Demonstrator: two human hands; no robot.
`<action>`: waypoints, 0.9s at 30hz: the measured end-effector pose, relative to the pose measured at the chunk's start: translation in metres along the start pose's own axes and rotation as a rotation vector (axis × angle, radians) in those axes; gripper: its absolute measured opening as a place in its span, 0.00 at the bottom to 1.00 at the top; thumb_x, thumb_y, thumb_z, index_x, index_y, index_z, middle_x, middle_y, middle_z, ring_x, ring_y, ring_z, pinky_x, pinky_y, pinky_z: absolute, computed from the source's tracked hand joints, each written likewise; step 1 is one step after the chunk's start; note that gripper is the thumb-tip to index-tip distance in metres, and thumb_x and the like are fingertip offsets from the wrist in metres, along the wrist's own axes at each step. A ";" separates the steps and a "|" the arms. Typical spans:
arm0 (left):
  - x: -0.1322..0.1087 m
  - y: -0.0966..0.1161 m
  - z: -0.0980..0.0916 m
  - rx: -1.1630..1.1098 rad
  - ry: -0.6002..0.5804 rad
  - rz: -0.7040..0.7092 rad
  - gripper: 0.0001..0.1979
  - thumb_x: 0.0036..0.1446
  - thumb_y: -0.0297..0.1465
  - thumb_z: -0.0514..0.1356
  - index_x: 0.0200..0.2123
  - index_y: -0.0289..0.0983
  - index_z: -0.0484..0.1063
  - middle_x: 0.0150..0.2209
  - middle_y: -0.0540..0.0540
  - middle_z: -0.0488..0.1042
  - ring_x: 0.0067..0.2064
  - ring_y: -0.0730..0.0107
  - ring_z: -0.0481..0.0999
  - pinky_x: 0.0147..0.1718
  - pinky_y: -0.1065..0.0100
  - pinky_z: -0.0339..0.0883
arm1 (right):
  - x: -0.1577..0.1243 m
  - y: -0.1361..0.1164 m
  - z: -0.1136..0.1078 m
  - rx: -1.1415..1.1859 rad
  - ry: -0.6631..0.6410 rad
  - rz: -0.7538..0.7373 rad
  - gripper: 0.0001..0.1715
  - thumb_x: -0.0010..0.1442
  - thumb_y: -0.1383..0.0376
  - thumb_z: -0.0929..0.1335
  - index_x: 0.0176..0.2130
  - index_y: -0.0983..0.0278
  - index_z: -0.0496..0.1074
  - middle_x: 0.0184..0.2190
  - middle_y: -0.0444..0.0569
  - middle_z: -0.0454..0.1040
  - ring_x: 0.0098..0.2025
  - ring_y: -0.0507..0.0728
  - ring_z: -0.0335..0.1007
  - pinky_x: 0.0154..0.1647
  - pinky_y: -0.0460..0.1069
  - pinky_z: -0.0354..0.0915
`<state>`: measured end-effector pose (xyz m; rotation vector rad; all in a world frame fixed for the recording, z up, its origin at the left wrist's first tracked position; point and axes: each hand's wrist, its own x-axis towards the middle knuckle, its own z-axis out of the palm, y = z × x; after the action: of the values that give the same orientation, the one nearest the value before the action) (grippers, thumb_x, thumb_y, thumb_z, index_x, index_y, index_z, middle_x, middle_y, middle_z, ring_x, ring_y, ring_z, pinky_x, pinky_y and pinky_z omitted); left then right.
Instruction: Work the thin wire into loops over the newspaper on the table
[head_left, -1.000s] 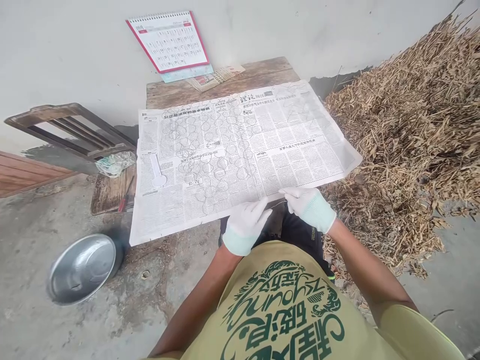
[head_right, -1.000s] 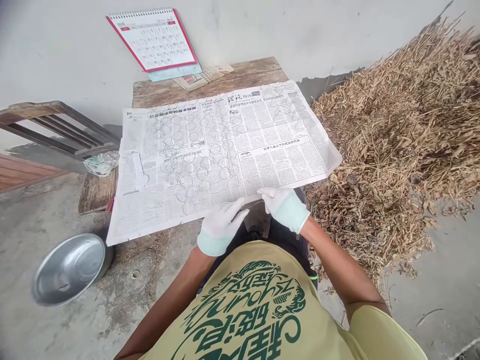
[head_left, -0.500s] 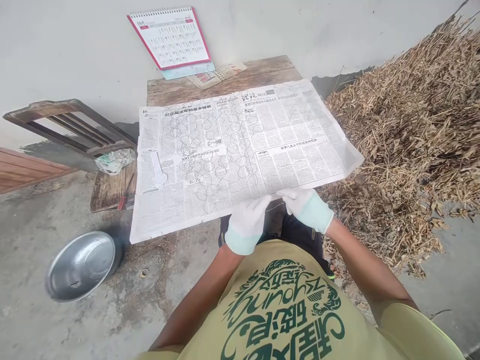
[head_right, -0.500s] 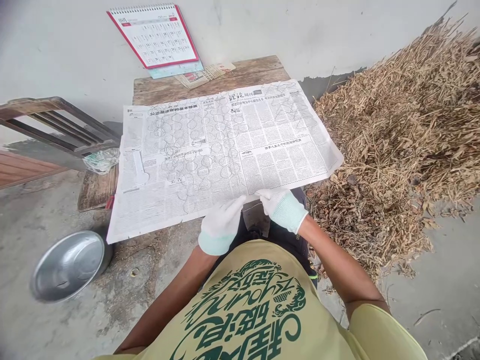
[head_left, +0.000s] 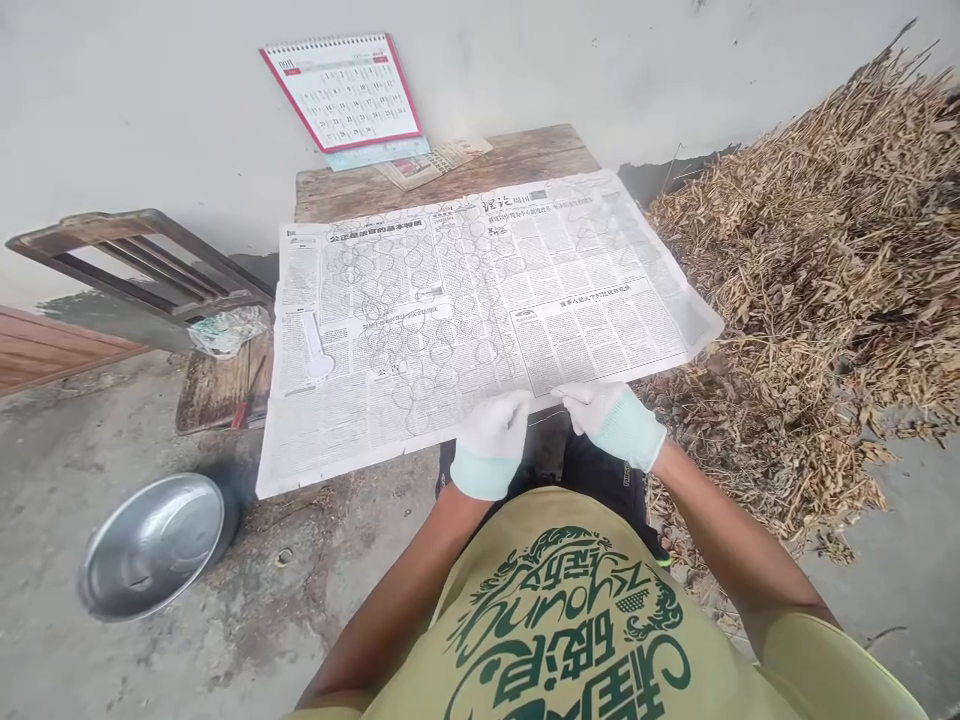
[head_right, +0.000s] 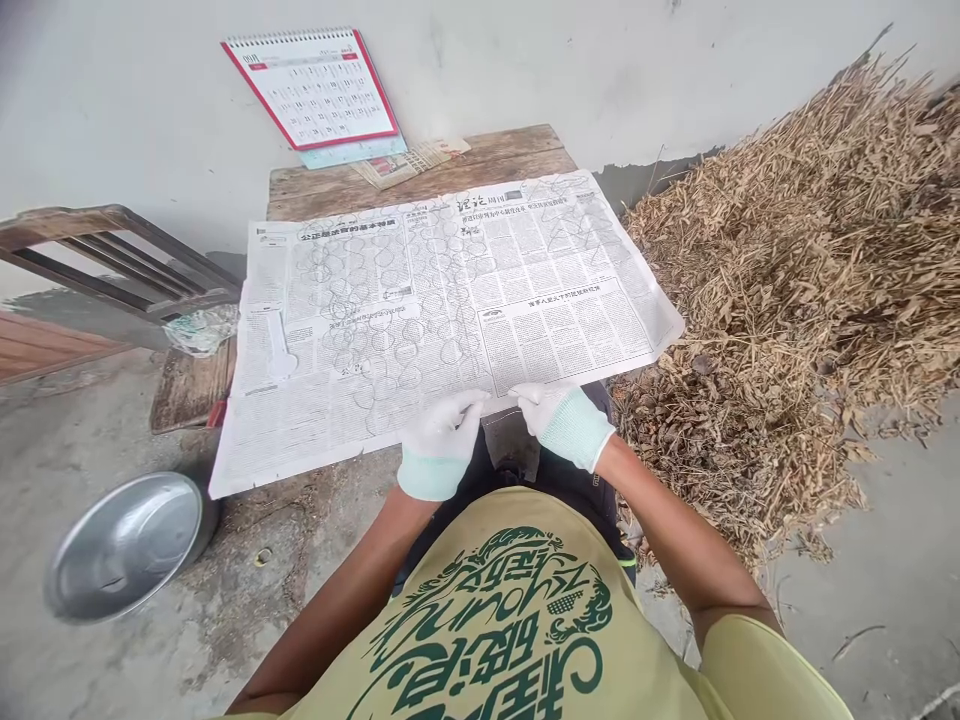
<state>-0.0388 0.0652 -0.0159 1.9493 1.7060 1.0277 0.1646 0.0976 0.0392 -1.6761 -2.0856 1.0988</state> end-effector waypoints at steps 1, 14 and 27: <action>0.000 0.001 0.001 -0.020 -0.015 -0.054 0.11 0.69 0.31 0.58 0.43 0.44 0.83 0.43 0.49 0.86 0.44 0.61 0.85 0.46 0.62 0.79 | 0.000 0.000 0.000 0.001 -0.001 0.000 0.21 0.72 0.63 0.63 0.54 0.59 0.83 0.23 0.41 0.78 0.31 0.55 0.77 0.42 0.49 0.70; -0.004 0.010 0.008 -0.335 0.075 -0.212 0.12 0.69 0.35 0.61 0.52 0.42 0.78 0.52 0.44 0.84 0.52 0.62 0.84 0.53 0.59 0.79 | 0.002 -0.003 -0.002 0.067 -0.006 0.035 0.21 0.72 0.64 0.64 0.53 0.60 0.83 0.21 0.40 0.76 0.30 0.54 0.75 0.42 0.47 0.70; -0.005 0.021 -0.010 -0.338 -0.203 -0.541 0.15 0.66 0.41 0.61 0.50 0.42 0.81 0.41 0.46 0.86 0.40 0.60 0.86 0.50 0.56 0.79 | -0.002 -0.002 -0.005 0.276 0.077 0.073 0.23 0.70 0.63 0.63 0.54 0.64 0.82 0.21 0.40 0.75 0.24 0.52 0.68 0.36 0.47 0.70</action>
<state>-0.0317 0.0541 0.0035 1.2361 1.6763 0.8147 0.1672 0.0979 0.0446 -1.6417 -1.7466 1.2575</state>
